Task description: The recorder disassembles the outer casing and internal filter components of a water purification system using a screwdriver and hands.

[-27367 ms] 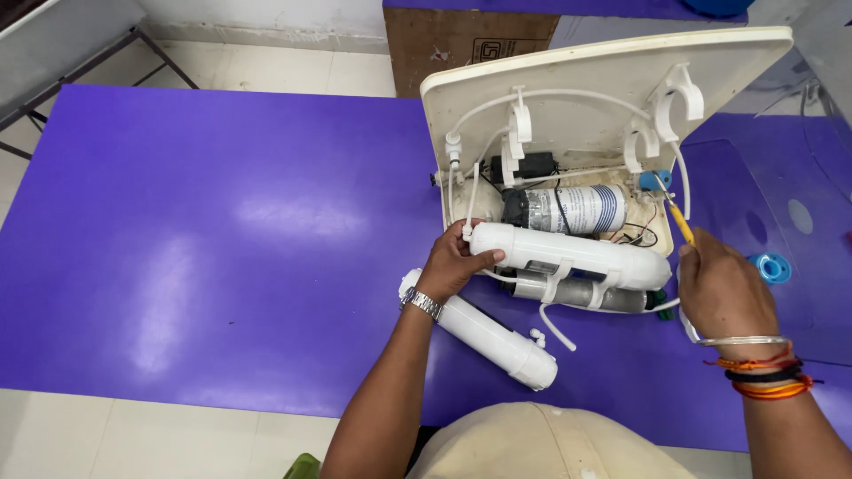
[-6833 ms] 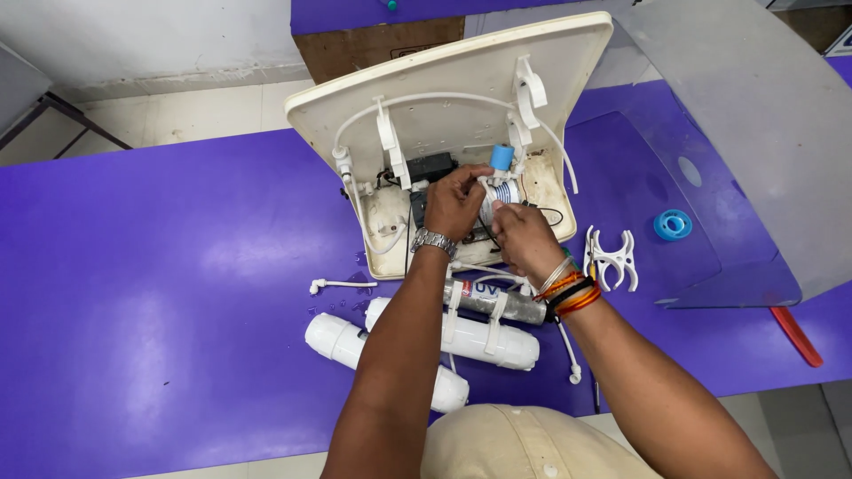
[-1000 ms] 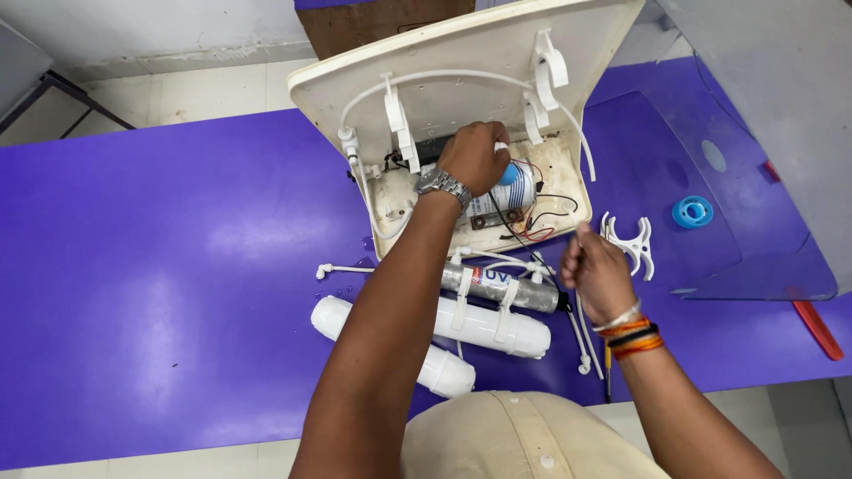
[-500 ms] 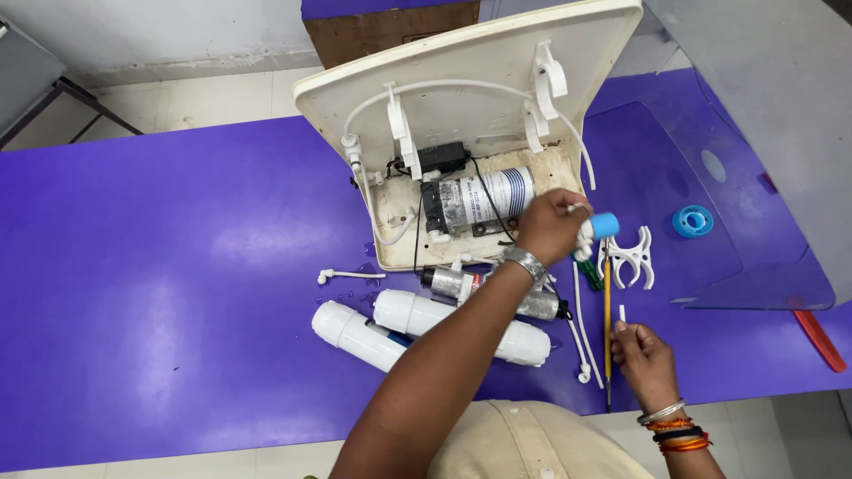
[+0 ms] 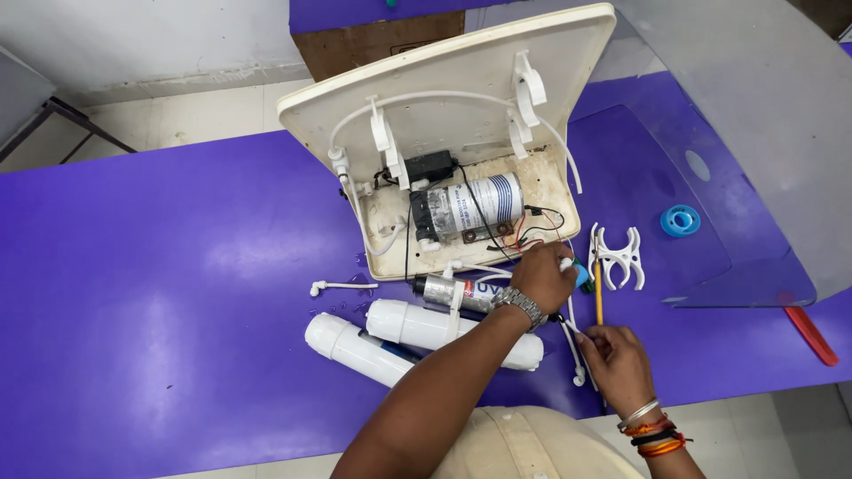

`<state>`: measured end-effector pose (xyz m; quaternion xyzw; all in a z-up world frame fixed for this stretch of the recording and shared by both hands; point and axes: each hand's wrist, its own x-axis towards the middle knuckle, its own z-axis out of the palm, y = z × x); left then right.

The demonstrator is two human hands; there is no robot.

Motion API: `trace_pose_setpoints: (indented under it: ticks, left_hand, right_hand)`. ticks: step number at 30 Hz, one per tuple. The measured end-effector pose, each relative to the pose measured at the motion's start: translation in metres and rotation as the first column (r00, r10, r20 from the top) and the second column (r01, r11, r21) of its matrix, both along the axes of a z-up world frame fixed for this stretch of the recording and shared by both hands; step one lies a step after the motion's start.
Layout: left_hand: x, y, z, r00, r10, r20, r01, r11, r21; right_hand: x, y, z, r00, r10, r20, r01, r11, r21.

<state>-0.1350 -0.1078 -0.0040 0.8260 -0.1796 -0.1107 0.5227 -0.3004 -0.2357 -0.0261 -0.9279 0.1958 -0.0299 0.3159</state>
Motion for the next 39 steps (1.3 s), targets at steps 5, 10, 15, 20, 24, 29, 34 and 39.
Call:
trace_pose_setpoints:
  ticks: [5, 10, 15, 20, 24, 29, 34, 39]
  left_hand:
    - [0.003, 0.007, -0.028, 0.994, 0.059, 0.088, -0.062, 0.998, 0.029]
    - [-0.01, 0.061, 0.028, 0.999, 0.009, -0.042, -0.01, 0.999, -0.033]
    - [-0.022, 0.13, 0.051, 0.995, 0.09, 0.032, -0.091, 0.996, 0.015]
    - [-0.015, 0.184, 0.012, 0.909, 0.108, 0.402, -0.271, 0.886, 0.377]
    - [-0.001, 0.201, 0.01, 0.902, 0.1, 0.421, -0.286, 0.867, 0.408]
    - [0.004, 0.208, 0.02, 0.967, -0.001, 0.257, -0.122, 0.879, 0.461]
    - [-0.017, 0.214, 0.013, 0.959, -0.073, 0.273, -0.071, 0.873, 0.483]
    - [-0.032, 0.207, 0.052, 0.94, -0.119, 0.32, -0.066, 0.856, 0.512]
  right_hand:
    - [0.05, 0.0, 0.019, 0.987, -0.085, 0.139, 0.069, 0.991, 0.115]
    - [0.126, -0.027, -0.003, 0.965, -0.081, 0.249, 0.045, 0.988, 0.149]
    - [0.185, -0.048, -0.037, 0.989, -0.109, 0.098, 0.067, 0.931, 0.359]
    - [0.203, -0.045, -0.044, 0.989, -0.125, -0.078, 0.147, 0.801, 0.581]
    - [0.201, -0.043, -0.043, 0.987, -0.121, -0.102, 0.158, 0.804, 0.573]
    - [0.204, -0.031, -0.034, 0.968, -0.221, -0.118, 0.245, 0.746, 0.619]
    - [0.203, -0.022, -0.025, 0.96, -0.236, -0.153, 0.282, 0.788, 0.548]
    - [0.206, -0.02, -0.029, 0.968, -0.224, -0.114, 0.25, 0.814, 0.525]
